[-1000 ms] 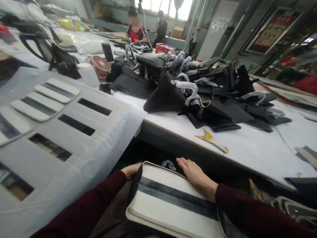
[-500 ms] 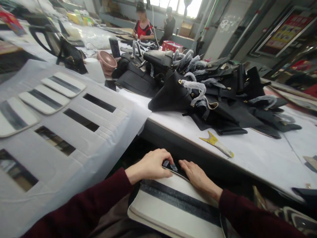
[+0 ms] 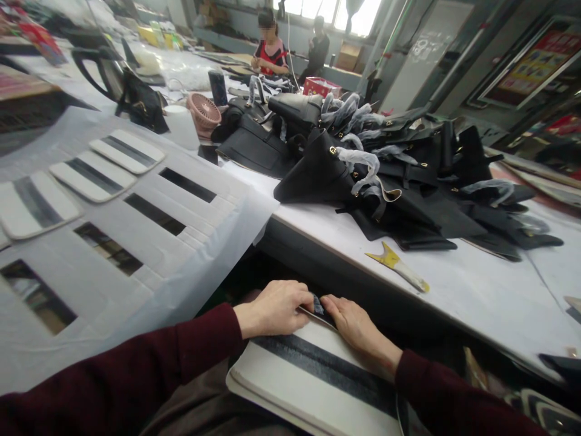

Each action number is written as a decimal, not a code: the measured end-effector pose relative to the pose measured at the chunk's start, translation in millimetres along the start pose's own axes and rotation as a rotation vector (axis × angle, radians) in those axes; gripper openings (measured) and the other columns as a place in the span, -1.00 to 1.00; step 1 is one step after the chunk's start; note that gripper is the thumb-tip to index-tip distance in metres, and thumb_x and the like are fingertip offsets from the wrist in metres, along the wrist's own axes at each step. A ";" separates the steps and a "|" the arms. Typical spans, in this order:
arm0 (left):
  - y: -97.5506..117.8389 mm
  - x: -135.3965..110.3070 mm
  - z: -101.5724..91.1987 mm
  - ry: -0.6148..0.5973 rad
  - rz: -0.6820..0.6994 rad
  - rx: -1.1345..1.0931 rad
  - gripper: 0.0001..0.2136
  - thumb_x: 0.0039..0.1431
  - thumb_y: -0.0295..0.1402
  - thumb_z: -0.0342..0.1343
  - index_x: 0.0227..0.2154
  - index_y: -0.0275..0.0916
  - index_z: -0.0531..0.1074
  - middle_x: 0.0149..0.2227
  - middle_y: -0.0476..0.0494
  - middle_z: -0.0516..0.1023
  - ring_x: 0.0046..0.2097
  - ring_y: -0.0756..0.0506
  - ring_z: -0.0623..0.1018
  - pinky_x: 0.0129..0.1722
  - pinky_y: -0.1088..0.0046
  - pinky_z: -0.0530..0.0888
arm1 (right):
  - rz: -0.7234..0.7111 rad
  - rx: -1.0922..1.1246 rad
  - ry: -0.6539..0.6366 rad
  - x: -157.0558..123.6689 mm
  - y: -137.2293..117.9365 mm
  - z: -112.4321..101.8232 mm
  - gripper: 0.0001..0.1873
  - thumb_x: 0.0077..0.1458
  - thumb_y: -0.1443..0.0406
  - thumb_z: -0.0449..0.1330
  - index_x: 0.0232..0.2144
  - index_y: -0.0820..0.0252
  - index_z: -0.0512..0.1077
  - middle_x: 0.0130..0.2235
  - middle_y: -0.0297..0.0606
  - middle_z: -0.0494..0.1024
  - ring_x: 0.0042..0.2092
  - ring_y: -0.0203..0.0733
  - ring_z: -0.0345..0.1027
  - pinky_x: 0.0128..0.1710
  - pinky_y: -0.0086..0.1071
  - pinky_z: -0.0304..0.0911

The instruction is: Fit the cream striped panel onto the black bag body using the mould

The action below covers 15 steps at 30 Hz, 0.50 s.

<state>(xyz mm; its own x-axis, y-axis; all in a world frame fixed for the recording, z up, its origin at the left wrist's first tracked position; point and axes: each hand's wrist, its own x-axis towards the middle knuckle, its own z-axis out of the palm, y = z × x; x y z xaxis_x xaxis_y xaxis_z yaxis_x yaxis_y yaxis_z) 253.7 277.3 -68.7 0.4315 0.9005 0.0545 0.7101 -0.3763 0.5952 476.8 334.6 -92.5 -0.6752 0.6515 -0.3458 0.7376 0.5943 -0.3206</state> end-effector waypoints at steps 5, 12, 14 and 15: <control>-2.7 2.4 -4.0 -0.041 -0.075 -0.010 -0.87 0.02 -0.32 0.17 -0.34 -0.10 0.54 -0.27 0.01 0.56 -0.22 -0.12 0.54 -0.28 0.41 0.36 | -0.044 -0.023 -0.021 2.3 -16.5 -1.5 -0.50 0.40 0.13 -0.29 -0.11 0.08 0.42 -0.13 -0.20 0.55 -0.14 -0.03 0.43 -0.15 -0.24 0.23; -9.6 11.2 -22.5 -0.191 -0.215 -0.136 -0.79 -0.07 -0.19 0.28 -0.38 -0.16 0.56 -0.32 -0.13 0.59 -0.20 -0.27 0.54 -0.18 0.27 0.38 | -0.036 -0.025 -0.050 10.5 -35.4 -4.3 -0.55 0.38 0.20 -0.24 -0.05 0.10 0.42 -0.09 -0.15 0.57 -0.10 -0.01 0.46 -0.15 -0.27 0.25; -24.5 13.0 -29.6 -0.275 -0.230 -0.265 -0.72 -0.16 -0.16 0.35 -0.36 -0.15 0.57 -0.32 -0.10 0.59 -0.21 -0.23 0.54 -0.19 0.32 0.39 | -0.030 -0.020 -0.051 12.4 -40.9 -5.5 -0.53 0.38 0.19 -0.26 -0.02 0.08 0.42 -0.06 -0.15 0.57 -0.08 -0.03 0.47 -0.11 -0.28 0.27; -34.5 12.2 -31.8 -0.324 -0.238 -0.355 -0.67 -0.18 -0.12 0.37 -0.32 -0.14 0.58 -0.30 -0.07 0.60 -0.21 -0.19 0.54 -0.20 0.37 0.40 | -0.027 -0.018 -0.051 13.4 -43.3 -5.9 -0.52 0.39 0.19 -0.27 0.00 0.07 0.41 -0.05 -0.15 0.57 -0.07 -0.03 0.47 -0.10 -0.27 0.27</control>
<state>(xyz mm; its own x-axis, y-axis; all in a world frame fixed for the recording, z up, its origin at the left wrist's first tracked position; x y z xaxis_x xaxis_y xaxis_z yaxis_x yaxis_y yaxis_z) 216.7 308.3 -63.1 0.4708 0.8175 -0.3319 0.6017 -0.0224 0.7984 435.8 320.4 -78.0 -0.6939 0.6105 -0.3818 0.7186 0.6202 -0.3144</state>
